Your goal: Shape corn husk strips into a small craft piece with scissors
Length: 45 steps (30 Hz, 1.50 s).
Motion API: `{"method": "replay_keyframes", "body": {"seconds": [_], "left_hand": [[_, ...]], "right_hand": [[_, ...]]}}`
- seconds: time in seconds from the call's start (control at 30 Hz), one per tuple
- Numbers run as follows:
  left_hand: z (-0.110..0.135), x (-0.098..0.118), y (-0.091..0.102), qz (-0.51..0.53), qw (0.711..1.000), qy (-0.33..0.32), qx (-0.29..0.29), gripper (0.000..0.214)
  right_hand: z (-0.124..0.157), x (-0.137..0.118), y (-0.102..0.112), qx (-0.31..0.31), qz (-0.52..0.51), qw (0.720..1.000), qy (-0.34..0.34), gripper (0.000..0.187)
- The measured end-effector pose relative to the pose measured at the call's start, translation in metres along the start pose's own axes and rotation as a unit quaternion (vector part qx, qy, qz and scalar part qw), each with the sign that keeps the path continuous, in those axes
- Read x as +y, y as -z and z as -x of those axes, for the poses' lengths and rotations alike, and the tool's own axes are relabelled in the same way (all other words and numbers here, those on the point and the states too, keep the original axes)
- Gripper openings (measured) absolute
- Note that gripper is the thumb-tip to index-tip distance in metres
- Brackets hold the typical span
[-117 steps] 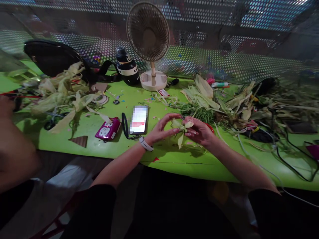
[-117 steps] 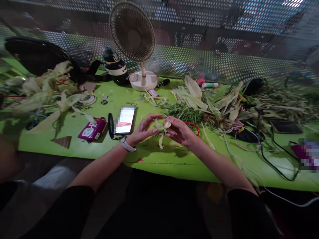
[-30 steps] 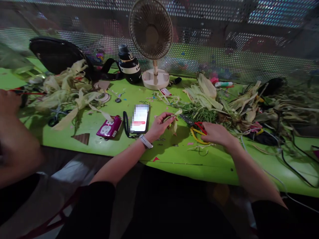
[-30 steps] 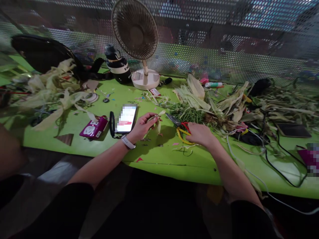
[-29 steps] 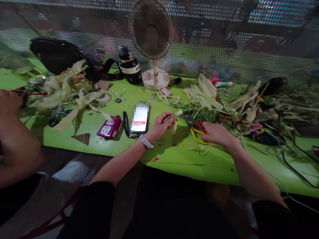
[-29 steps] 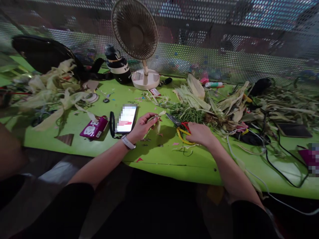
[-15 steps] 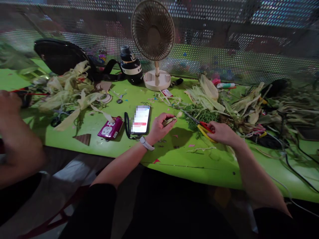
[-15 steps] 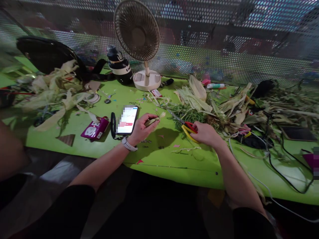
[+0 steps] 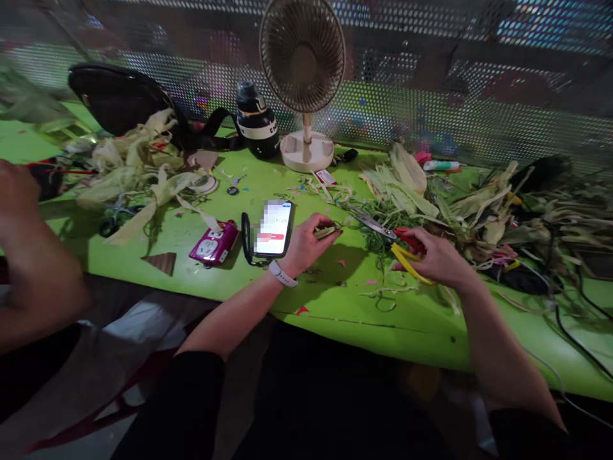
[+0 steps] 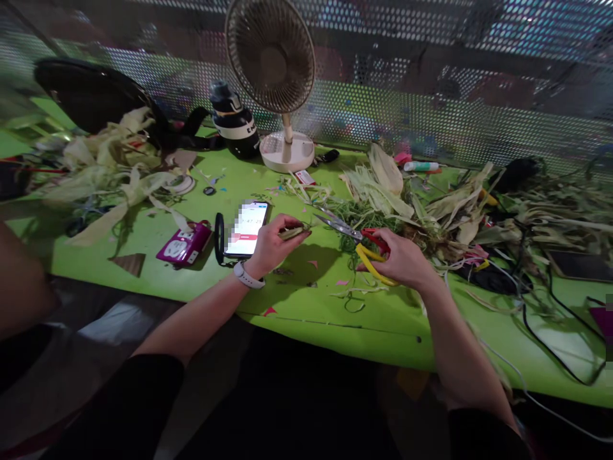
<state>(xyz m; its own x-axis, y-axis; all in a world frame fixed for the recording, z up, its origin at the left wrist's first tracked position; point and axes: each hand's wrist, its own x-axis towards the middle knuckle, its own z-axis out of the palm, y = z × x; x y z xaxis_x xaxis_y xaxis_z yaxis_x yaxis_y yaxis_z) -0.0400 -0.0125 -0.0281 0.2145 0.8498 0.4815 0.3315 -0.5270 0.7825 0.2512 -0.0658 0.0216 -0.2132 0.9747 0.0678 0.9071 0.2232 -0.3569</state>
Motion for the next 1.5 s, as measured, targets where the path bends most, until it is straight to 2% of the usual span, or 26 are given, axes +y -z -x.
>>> {"method": "replay_keyframes", "body": {"seconds": [0.13,0.27,0.5,0.73,0.87,1.0,1.13,1.2,1.27,1.33,1.43,1.5], "left_hand": [[-0.001,-0.005,0.003,-0.103,0.991,-0.079,0.003,0.02],[0.0,-0.008,0.005,-0.155,0.985,-0.07,0.01,0.029],[0.003,-0.013,0.004,-0.152,0.984,-0.093,-0.011,0.026],[0.005,-0.012,0.005,-0.141,0.978,-0.152,-0.004,0.022],[0.005,-0.01,0.006,-0.16,0.974,-0.161,-0.007,0.021],[0.005,-0.012,0.006,-0.179,0.973,-0.145,-0.012,0.021],[0.004,-0.009,0.004,-0.138,0.985,-0.103,-0.007,0.024],[0.003,-0.003,0.003,-0.067,0.997,-0.045,-0.006,0.028],[0.002,0.004,0.002,0.035,0.999,0.039,-0.009,0.033],[0.001,0.01,0.0,0.148,0.98,0.131,-0.019,0.041],[-0.001,0.011,-0.002,0.299,0.922,0.246,-0.03,0.048],[-0.002,0.009,-0.003,0.365,0.882,0.298,-0.021,0.049]], "right_hand": [[0.005,-0.004,0.001,0.016,0.041,0.998,0.048,0.065],[0.007,-0.007,0.002,0.012,0.082,0.996,0.031,0.057],[0.009,-0.011,0.0,-0.008,0.117,0.993,0.013,0.046],[0.01,-0.015,0.0,-0.009,0.134,0.991,0.006,0.043],[0.01,-0.016,0.0,-0.004,0.13,0.991,0.012,0.043],[0.01,-0.016,0.0,-0.016,0.123,0.992,0.005,0.042],[0.009,-0.015,-0.004,-0.02,0.132,0.991,-0.02,0.039],[0.007,-0.018,-0.005,-0.005,0.133,0.99,-0.045,0.041],[0.006,-0.022,-0.005,0.008,0.116,0.99,-0.075,0.045],[0.004,-0.025,-0.003,-0.012,0.07,0.993,-0.099,0.05],[0.004,-0.027,0.001,-0.097,-0.028,0.991,-0.092,0.052],[0.005,-0.025,0.004,-0.143,-0.075,0.984,-0.07,0.049]]}}
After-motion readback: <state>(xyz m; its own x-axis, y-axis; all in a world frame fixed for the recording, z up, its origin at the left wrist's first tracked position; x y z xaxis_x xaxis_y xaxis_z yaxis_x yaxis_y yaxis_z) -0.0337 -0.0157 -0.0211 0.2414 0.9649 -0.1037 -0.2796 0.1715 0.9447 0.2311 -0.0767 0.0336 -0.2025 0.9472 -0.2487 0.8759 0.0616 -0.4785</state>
